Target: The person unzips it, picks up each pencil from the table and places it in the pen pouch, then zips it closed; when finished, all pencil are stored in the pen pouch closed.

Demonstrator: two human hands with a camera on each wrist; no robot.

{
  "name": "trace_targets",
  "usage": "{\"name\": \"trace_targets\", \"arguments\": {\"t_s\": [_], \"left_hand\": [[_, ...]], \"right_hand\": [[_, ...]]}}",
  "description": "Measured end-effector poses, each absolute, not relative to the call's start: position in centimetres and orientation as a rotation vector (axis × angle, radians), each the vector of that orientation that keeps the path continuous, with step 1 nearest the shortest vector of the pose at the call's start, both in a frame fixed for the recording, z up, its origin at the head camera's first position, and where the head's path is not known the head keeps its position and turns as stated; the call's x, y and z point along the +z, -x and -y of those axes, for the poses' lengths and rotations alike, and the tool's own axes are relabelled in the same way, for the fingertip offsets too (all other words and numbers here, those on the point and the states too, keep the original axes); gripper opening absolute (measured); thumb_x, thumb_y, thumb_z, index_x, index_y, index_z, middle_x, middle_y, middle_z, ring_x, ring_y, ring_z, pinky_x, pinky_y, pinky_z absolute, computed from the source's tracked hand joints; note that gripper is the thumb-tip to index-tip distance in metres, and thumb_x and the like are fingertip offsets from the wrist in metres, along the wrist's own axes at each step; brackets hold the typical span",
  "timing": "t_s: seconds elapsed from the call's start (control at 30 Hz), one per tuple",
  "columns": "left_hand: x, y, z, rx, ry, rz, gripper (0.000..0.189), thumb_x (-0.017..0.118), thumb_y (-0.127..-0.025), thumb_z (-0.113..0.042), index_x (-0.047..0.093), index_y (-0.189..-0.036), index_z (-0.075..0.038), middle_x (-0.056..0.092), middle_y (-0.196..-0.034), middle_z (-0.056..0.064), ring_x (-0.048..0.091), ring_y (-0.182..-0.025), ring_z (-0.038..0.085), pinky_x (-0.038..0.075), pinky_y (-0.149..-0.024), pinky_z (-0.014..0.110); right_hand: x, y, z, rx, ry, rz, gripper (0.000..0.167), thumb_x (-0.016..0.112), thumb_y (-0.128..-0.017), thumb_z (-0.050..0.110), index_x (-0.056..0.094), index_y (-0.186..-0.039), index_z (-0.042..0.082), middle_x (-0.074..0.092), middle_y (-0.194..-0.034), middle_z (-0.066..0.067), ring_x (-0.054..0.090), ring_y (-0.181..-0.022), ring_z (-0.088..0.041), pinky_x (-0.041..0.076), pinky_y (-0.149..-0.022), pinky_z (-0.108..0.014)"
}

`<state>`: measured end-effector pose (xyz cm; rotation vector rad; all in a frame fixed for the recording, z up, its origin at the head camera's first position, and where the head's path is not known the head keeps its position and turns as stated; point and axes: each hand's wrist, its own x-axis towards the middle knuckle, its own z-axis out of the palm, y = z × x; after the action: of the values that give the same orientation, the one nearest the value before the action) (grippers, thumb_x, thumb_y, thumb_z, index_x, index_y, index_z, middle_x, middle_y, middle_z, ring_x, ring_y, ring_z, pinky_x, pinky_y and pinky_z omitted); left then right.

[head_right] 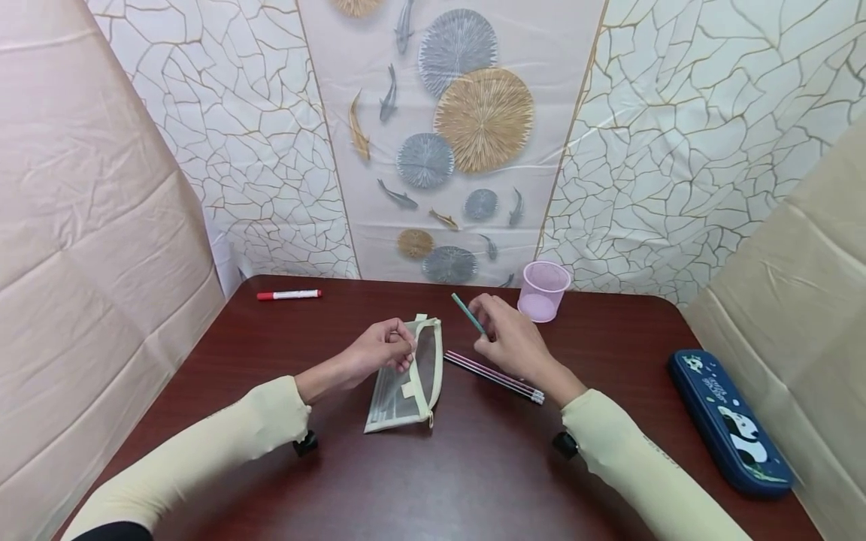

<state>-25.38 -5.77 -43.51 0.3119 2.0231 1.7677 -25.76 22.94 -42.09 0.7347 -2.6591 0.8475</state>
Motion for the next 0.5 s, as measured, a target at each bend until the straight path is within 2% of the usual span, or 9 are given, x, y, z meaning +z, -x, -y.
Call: {"name": "trace_targets", "arguments": {"t_s": [0.23,0.5], "left_hand": [[-43.7,25.4,6.1,1.781,-0.330,-2.025,0.013,0.057,-0.104,-0.002,0.055,-0.114,0.005,0.069,-0.079,0.003,0.068,-0.070,0.012,0.059,-0.067,0.025],[-43.8,25.5,6.2,1.815,-0.326,-2.005,0.011,0.058,-0.102,-0.002,0.054,-0.112,0.003,0.068,-0.077,0.002,0.067,-0.068,0.011,0.058,-0.066,0.025]], "right_hand": [[-42.8,24.4,-20.3,1.128,-0.745,2.408,0.048,0.069,-0.078,-0.009,0.059,-0.123,0.005,0.067,-0.094,-0.007,0.065,-0.075,-0.013,0.059,-0.066,-0.027],[-43.9,23.1,-17.1,1.631,-0.558,2.253,0.046,0.069,-0.085,-0.013,0.053,-0.127,-0.002,0.063,-0.102,-0.019,0.065,-0.088,-0.019,0.058,-0.072,-0.020]]}}
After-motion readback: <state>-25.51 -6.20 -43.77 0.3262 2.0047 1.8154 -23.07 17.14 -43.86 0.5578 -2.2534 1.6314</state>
